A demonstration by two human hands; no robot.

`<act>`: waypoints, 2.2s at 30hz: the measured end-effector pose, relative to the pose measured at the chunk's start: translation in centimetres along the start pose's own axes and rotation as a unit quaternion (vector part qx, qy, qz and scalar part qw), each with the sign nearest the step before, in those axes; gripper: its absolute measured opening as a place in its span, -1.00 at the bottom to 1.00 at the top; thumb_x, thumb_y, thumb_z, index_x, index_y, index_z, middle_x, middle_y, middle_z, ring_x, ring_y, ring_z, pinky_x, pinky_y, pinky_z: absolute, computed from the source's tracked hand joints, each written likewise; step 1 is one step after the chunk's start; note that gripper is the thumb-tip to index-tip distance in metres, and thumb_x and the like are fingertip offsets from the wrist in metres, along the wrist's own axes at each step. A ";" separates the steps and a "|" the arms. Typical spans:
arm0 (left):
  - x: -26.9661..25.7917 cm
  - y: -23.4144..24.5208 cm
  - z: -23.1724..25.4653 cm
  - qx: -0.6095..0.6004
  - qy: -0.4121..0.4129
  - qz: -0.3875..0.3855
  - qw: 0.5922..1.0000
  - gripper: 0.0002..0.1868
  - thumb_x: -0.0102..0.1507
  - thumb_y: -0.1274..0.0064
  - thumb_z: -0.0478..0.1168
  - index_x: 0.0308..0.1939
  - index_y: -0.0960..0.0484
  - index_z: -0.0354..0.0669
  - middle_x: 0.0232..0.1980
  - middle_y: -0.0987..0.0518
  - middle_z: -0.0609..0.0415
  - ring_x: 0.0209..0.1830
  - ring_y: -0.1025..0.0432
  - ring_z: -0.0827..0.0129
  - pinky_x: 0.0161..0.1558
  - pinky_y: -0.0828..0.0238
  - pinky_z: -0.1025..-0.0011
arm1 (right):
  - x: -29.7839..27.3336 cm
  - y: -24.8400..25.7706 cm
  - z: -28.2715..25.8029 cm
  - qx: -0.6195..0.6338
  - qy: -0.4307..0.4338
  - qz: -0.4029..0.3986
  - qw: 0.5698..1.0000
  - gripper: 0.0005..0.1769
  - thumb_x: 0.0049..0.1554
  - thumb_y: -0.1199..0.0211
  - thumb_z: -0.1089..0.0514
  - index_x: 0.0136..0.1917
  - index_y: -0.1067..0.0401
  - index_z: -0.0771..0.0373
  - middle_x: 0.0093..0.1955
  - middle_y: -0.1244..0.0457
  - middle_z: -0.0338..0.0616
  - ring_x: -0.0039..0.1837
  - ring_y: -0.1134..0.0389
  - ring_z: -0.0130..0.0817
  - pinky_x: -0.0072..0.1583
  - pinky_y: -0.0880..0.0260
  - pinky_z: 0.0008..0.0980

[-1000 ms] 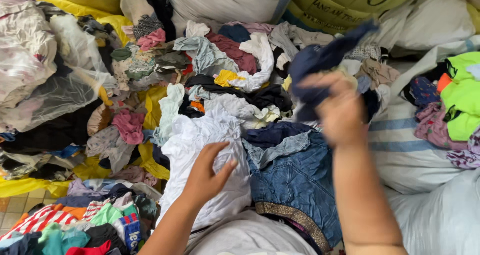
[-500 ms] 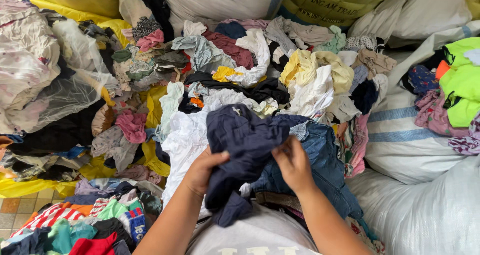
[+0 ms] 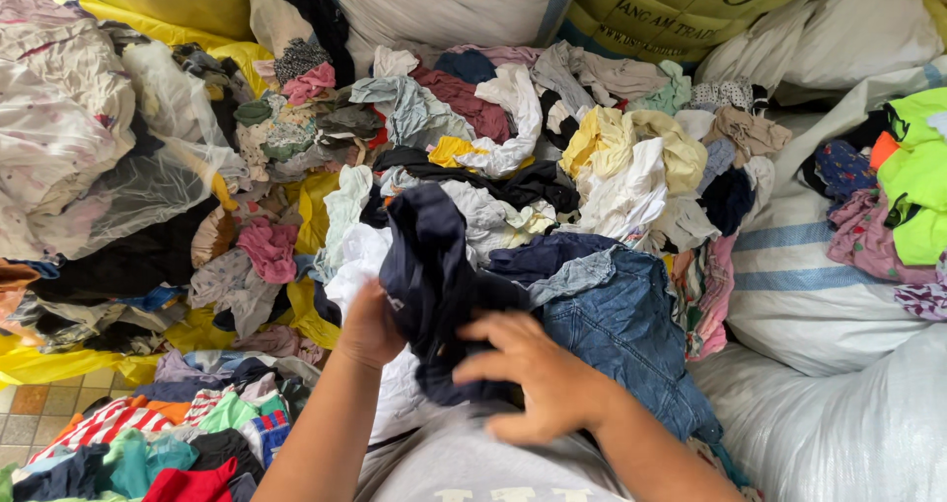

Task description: The person sorts through a large pile of laundry by hand, picking up items such as shirts and pants, unfolding them, and placing them into separate organized stacks.

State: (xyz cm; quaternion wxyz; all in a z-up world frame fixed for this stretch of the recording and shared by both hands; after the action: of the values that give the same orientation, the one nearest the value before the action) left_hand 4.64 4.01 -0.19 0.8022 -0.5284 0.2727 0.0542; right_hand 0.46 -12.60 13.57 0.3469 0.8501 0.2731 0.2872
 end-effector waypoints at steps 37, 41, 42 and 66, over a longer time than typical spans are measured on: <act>-8.7 -18.4 -7.0 0.671 -0.552 -0.369 0.330 -0.73 0.46 0.08 -0.26 0.22 -0.56 -0.15 0.03 -0.59 -0.02 -0.06 -0.49 0.16 -0.08 -0.34 0.22 | -17.4 16.6 -1.9 -0.477 -0.109 0.304 0.817 -0.70 0.37 -0.04 0.20 0.05 -0.59 0.31 0.11 -0.33 0.19 0.13 -0.40 0.21 0.15 -0.33 0.15; -4.8 -5.4 -14.9 0.770 -0.295 -0.469 0.317 -0.57 0.33 0.12 -0.16 0.28 -0.56 -0.06 0.09 -0.55 0.01 0.00 -0.42 0.10 -0.03 -0.31 0.13 | -29.9 4.6 6.0 -0.256 -0.411 0.066 0.872 -0.31 -0.17 -0.11 0.44 0.15 -0.62 -0.07 0.21 -0.40 -0.29 0.25 -0.38 -0.25 0.24 -0.27 -0.07; -5.1 -5.9 -14.5 0.767 -0.293 -0.476 0.315 -0.57 0.33 0.12 -0.16 0.28 -0.56 -0.06 0.09 -0.55 0.01 0.00 -0.42 0.10 -0.03 -0.31 0.13 | -30.2 4.0 4.8 -0.257 -0.418 0.070 0.869 -0.31 -0.17 -0.11 0.44 0.15 -0.62 -0.07 0.21 -0.40 -0.29 0.25 -0.38 -0.25 0.24 -0.27 -0.07; -3.8 -3.6 -12.3 0.827 0.199 -0.356 0.388 0.00 0.24 -0.07 0.24 0.64 0.11 0.21 0.73 0.30 0.22 0.72 0.38 0.27 0.56 0.42 -0.04 | -21.0 7.1 17.4 -0.208 -0.690 -0.274 0.637 -0.56 0.27 0.04 -0.24 0.07 -0.52 0.04 0.16 -0.40 -0.09 0.25 -0.42 0.03 0.22 -0.41 0.01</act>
State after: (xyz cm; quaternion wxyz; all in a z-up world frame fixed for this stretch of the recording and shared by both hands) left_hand -1.94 -7.56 1.00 0.7129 0.3507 0.1222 -0.5949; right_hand -0.25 -38.40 2.27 0.6648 0.5926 0.1075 -0.4418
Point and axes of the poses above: each hand's wrist, its own x-axis towards the middle knuckle, its own y-axis out of the back of the hand, z = x × y, the point moved 7 cm from there along x, towards the middle knuckle
